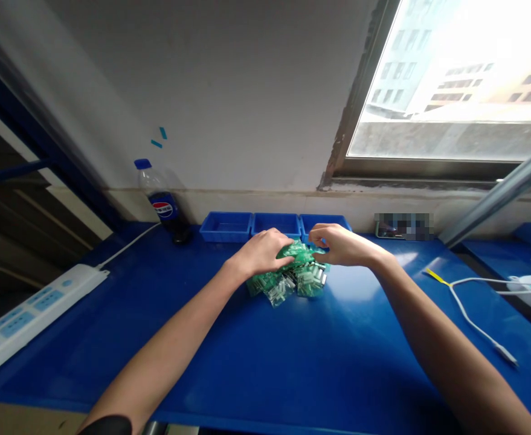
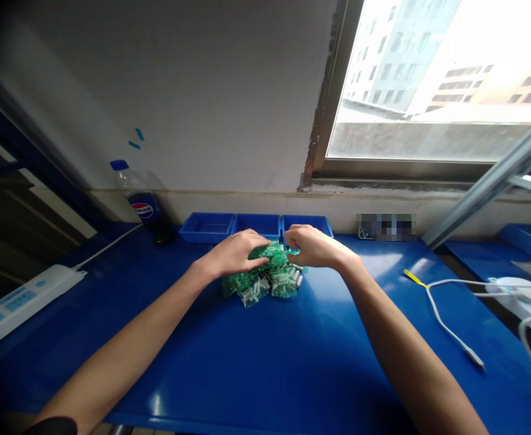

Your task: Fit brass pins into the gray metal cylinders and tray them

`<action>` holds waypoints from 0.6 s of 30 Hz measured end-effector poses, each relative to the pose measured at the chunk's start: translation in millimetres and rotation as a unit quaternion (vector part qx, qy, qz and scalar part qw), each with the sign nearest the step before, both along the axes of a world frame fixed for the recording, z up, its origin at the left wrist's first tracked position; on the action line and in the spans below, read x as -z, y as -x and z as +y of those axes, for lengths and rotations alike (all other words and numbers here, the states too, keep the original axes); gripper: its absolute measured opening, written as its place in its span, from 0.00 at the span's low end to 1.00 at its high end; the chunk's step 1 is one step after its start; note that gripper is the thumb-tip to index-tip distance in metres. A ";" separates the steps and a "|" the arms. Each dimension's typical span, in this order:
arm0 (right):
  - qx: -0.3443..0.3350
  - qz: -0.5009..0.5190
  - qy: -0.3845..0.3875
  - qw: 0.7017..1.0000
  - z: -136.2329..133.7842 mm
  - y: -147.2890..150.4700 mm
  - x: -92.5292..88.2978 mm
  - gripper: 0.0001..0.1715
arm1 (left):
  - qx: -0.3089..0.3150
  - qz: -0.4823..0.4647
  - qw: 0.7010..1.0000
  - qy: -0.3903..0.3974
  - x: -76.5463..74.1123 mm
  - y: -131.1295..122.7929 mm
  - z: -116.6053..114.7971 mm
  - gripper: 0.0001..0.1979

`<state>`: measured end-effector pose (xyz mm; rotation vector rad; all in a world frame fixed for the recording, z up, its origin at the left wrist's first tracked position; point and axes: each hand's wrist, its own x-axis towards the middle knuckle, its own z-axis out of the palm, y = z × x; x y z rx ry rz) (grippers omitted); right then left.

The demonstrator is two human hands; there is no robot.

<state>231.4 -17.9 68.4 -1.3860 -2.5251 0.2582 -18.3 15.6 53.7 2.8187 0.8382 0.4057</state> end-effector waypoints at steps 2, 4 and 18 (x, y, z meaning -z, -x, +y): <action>0.000 -0.006 0.005 1.000 -1.2 -3.3 -1.5 0.08 | -0.013 0.010 1.000 -0.012 4.4 -5.2 -2.1 0.16; 0.002 0.000 0.006 1.000 -2.8 -4.6 -3.1 0.07 | -0.027 0.006 1.000 -0.012 7.3 -6.8 -0.9 0.15; 0.044 0.466 0.161 0.869 -1.1 39.4 12.0 0.31 | -0.072 -0.281 0.930 0.227 -23.6 27.0 11.3 0.14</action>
